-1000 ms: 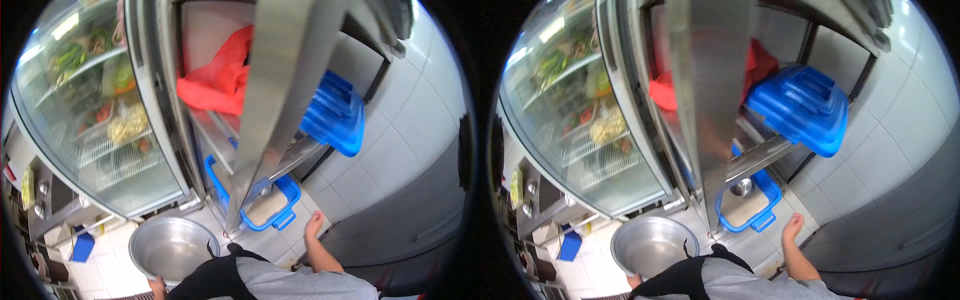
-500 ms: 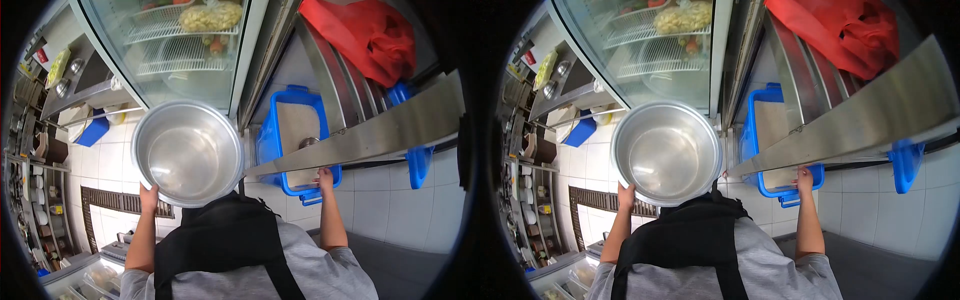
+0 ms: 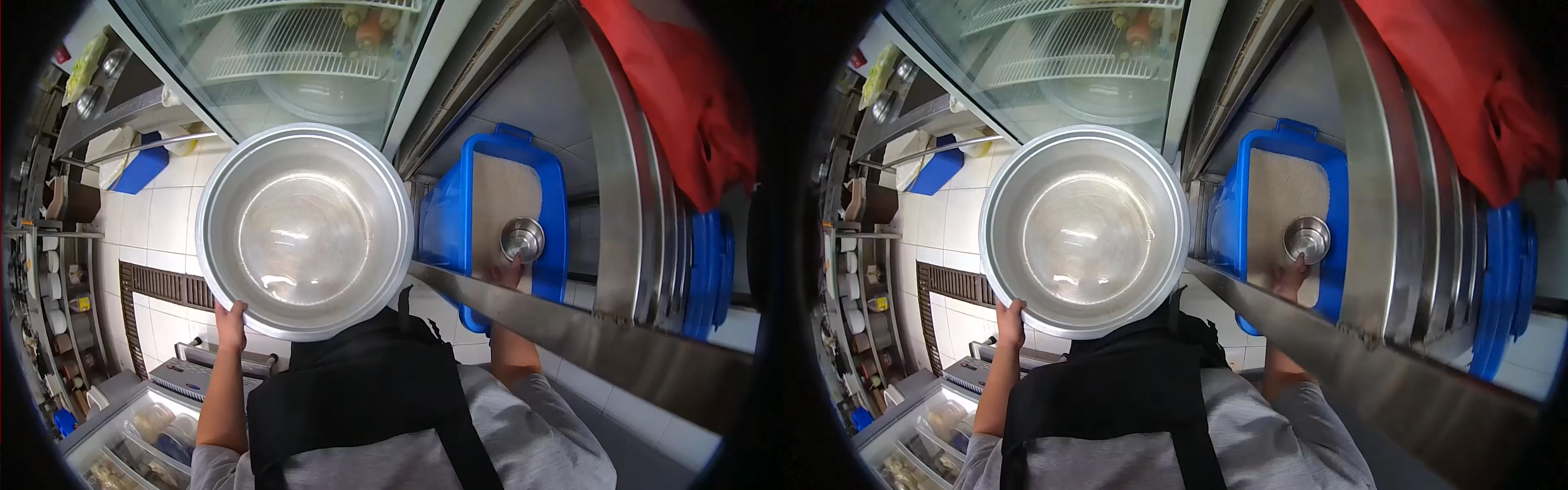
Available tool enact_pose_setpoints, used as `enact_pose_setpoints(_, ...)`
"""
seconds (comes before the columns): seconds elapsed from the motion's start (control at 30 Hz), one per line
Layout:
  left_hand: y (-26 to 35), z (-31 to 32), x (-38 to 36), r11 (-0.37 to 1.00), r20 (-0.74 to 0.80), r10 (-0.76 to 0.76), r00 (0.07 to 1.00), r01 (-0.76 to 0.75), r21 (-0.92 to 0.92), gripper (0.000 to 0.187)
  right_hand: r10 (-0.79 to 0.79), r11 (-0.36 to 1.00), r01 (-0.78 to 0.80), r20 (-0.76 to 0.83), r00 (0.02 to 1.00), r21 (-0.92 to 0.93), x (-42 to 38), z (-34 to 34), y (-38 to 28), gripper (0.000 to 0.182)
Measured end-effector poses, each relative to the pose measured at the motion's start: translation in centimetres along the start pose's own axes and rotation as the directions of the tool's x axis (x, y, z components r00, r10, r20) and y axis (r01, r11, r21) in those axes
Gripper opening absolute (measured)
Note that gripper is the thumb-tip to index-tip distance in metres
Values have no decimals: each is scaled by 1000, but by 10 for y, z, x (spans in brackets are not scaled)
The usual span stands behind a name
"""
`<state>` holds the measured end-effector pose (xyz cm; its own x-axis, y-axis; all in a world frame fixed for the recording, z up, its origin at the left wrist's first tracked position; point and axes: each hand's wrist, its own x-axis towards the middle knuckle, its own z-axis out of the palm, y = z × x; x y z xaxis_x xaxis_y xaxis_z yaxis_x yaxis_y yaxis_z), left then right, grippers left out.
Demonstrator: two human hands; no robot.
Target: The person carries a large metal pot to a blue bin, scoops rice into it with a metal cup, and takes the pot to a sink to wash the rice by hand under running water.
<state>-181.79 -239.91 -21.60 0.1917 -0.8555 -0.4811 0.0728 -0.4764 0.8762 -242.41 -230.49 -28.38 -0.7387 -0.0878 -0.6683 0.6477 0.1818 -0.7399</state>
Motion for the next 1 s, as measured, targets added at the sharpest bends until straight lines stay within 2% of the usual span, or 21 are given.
enact_pose_setpoints(0.03, 3, 2, -1, 1000, -1, -1, 1000, 1, -12, 54, -211, 977, 211, -60, 976, -16, -8, 7, -3, 69)
enact_pose_setpoints(0.1, 5, 2, 0, 999, -15, -51, 999, 51, -7, 54, -192, 979, 192, 0, 981, -64, 10, 5, -17, 77)
enact_pose_setpoints(0.17, 1, -2, 5, 999, -30, -39, 999, 39, 2, 53, -422, 886, 449, 203, 884, -114, 17, 18, -40, 80)
enact_pose_setpoints(0.2, 5, 3, 3, 998, -37, -58, 998, 57, -13, 52, -417, 888, 445, 199, 887, -120, 24, 24, -50, 80)
enact_pose_setpoints(0.23, 6, 4, 3, 998, -33, -64, 997, 63, -8, 52, -603, 679, 691, 348, 718, -250, 29, 30, -59, 82)
enact_pose_setpoints(0.27, 7, 5, 3, 997, -47, -74, 996, 74, -6, 52, -695, 386, 867, 519, 498, -316, 34, 36, -67, 84)
enact_pose_setpoints(0.37, 7, 6, 5, 993, -59, -115, 992, 116, -2, 53, -567, 372, 868, 660, 493, -330, 11, 60, -87, 87)
enact_pose_setpoints(0.4, 8, 7, 4, 985, -52, -168, 984, 166, -42, 53, -588, 219, 917, 705, 397, -334, 25, 62, -89, 90)
enact_pose_setpoints(0.43, 8, 7, 3, 973, -43, -219, 975, 215, -82, 53, -586, 220, 915, 703, 402, -340, 28, 63, -92, 90)
enact_pose_setpoints(0.5, 9, 7, 1, 982, -35, -180, 983, 177, -62, 53, -706, 4, 889, 628, 326, -458, 16, 69, -107, 92)
enact_pose_setpoints(0.53, 9, 8, 0, 990, -29, -134, 991, 132, -47, 53, -705, 2, 888, 629, 327, -460, 19, 71, -106, 92)
enact_pose_setpoints(0.6, 15, 13, -2, 993, -24, -115, 993, 114, -24, 52, -890, -241, 676, 436, 131, -696, 31, 75, -101, 92)
enact_pose_setpoints(0.63, 17, 15, -3, 996, -20, -93, 995, 93, 0, 51, -888, -246, 677, 442, 129, -693, 38, 82, -90, 92)
enact_pose_setpoints(0.7, 20, 16, 0, 994, 0, -87, 996, 87, 61, 50, -857, -264, 561, 458, 237, -785, 50, 104, -52, 91)
enact_pose_setpoints(0.73, 23, 21, 1, 991, 22, -71, 997, 68, 111, 49, -803, -134, 625, 454, 386, -769, 54, 114, -36, 87)
enact_pose_setpoints(0.77, 25, 24, 2, 986, 45, -55, 997, 47, 162, 49, -799, -133, 624, 456, 392, -770, 52, 119, -28, 87)
enact_pose_setpoints(0.87, 17, 22, 8, 983, 72, -72, 995, 58, 176, 51, -574, 119, 630, 464, 675, -767, 37, 121, -36, 74)
enact_pose_setpoints(0.9, 15, 21, 10, 987, 75, -68, 995, 56, 149, 49, -574, 116, 626, 462, 676, -771, 34, 118, -45, 74)
enact_pose_setpoints(0.93, 11, 17, 11, 987, 74, -72, 995, 61, 147, 49, -410, 368, 670, 534, 739, -645, 31, 113, -52, 70)
enact_pose_setpoints(0.97, 7, 12, 14, 988, 97, -79, 992, 65, 140, 49, -244, 608, 619, 624, 742, -497, 28, 110, -57, 66)
enact_pose_setpoints(1.0, 7, 13, 14, 989, 120, -83, 989, 67, 132, 50, -246, 606, 619, 623, 742, -499, 31, 104, -54, 66)
